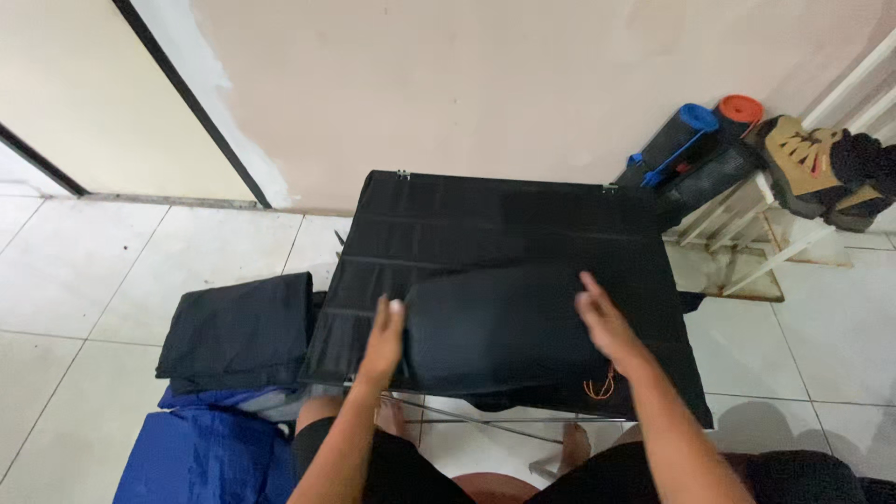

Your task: The person folds and rolls a blue garment on a black surface, then places the rolled item into a black bag and pulls the drawstring tight.

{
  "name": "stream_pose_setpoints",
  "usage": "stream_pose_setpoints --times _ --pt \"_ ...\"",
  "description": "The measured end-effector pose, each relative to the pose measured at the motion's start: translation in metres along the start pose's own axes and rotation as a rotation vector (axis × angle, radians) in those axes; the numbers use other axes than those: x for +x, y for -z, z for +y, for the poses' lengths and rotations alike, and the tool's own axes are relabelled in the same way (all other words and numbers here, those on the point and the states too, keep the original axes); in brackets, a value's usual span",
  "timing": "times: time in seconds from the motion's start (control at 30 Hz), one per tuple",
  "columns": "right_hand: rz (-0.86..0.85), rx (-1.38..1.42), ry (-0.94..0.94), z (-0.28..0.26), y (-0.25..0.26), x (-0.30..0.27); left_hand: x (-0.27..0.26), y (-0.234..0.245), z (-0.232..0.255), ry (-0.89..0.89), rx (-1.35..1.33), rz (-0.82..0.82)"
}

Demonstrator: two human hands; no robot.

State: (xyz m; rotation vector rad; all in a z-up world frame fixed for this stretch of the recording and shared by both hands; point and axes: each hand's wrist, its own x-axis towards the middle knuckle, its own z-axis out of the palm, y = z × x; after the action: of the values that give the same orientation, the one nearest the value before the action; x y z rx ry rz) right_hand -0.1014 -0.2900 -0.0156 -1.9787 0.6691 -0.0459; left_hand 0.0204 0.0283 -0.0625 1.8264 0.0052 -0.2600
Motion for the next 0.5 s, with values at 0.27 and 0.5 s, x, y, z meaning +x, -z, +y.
stream_pose_setpoints --times 0.27,0.5 --pt "0.054 0.647 -0.287 0.056 -0.032 -0.011 -0.05 -0.023 0.061 0.59 -0.492 0.037" --pt "-0.001 0.85 -0.475 0.009 -0.017 -0.022 -0.043 -0.016 -0.001 0.42 -0.584 0.023"
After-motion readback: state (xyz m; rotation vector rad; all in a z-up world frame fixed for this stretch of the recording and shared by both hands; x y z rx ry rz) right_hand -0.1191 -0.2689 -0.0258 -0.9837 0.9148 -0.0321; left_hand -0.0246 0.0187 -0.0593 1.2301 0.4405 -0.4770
